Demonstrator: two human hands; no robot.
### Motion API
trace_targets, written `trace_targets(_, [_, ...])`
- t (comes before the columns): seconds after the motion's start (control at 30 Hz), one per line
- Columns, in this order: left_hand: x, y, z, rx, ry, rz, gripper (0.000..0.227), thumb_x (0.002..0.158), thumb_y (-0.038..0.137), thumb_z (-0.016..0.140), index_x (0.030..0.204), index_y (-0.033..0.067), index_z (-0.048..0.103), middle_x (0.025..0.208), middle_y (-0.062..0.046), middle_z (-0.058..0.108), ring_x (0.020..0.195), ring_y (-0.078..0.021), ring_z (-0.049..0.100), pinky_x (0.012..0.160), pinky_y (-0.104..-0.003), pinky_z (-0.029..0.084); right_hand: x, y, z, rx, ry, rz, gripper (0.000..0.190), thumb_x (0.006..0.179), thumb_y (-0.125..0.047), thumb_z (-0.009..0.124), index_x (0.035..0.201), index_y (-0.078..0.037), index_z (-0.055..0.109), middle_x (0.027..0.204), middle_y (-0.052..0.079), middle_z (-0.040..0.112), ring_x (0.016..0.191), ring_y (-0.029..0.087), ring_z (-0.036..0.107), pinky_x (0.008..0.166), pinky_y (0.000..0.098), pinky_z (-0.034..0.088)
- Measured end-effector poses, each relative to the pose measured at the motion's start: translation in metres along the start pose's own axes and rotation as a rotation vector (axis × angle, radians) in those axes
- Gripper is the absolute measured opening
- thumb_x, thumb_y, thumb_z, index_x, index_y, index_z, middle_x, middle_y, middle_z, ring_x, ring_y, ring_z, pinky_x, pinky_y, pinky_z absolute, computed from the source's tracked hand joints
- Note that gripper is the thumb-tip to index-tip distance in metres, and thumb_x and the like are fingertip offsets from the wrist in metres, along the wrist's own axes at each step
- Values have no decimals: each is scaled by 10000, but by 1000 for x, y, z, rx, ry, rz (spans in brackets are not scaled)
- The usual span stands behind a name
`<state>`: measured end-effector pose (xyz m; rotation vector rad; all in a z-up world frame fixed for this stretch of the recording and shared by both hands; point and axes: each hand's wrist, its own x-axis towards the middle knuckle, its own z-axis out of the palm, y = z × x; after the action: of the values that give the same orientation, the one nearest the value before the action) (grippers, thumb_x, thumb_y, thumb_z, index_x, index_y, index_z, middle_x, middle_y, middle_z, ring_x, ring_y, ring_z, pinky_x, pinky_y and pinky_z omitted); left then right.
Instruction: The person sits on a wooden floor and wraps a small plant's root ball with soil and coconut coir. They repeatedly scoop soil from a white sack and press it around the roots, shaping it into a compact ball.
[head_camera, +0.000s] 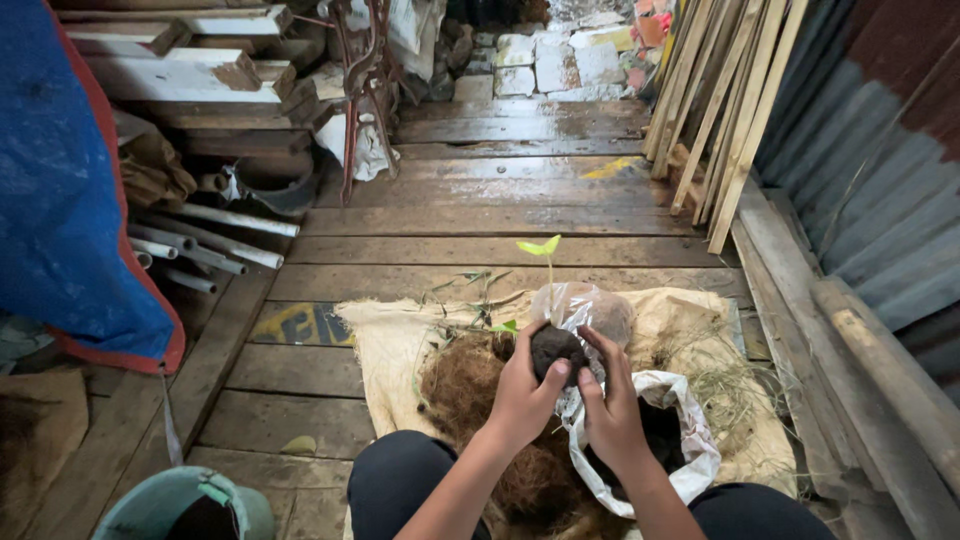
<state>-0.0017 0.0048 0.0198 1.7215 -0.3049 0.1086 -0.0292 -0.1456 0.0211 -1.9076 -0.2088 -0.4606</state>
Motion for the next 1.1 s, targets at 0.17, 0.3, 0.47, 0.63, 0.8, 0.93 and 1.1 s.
trace_targets(0.17, [2,-11,7,-2,-11,-50,793,978,620,335,1512,35,306,1199,-214,665,1085,-349,697,925,-432,533,-7,1,15,-198,74,68,489,995,-294,550,1423,-58,574,1356,202,522,1304,314,515,1096,424,419])
trace_targets(0.3, [2,-25,9,72,-22,16,885,1015,709,141,1517,0,310,1388,-259,526,1251,-402,577,1047,-461,439,-12,10,21,-93,51,115,557,1003,-344,535,1465,-35,505,1368,204,557,1316,305,535,1087,414,414])
trace_targets(0.47, [-1,-21,16,74,-140,32,767,1085,559,140,1535,-15,379,1372,-255,507,1261,-402,553,1106,-467,414,-14,21,23,177,74,367,659,957,-358,590,1509,-57,394,1281,149,644,1216,250,620,1029,359,469])
trace_targets(0.63, [-8,2,15,210,-223,-2,601,1065,386,363,1531,9,402,1287,-209,571,1122,-361,623,975,-429,498,-11,34,11,424,220,399,538,954,-285,641,1400,-5,532,1224,127,673,1107,203,657,963,322,509])
trace_targets(0.8, [-12,9,21,223,-118,-34,508,983,335,548,1427,93,588,1264,-165,641,1099,-320,665,924,-402,537,-16,46,8,591,259,428,449,982,-263,629,1326,23,590,1188,108,677,1055,166,644,920,325,517])
trace_targets(0.93, [-11,-9,28,198,-45,88,634,989,454,539,1472,48,485,1311,-209,605,1215,-347,603,1028,-437,460,-22,48,10,667,290,433,475,1051,-359,514,1331,18,578,1196,112,676,1097,190,646,972,342,507])
trace_targets(1.1, [-14,-38,39,-126,-195,16,720,1060,581,333,1547,49,345,1391,-180,541,1324,-291,515,1124,-398,380,-22,43,10,749,332,489,572,1088,-443,324,1357,-11,586,1285,102,673,1194,192,641,1057,335,479])
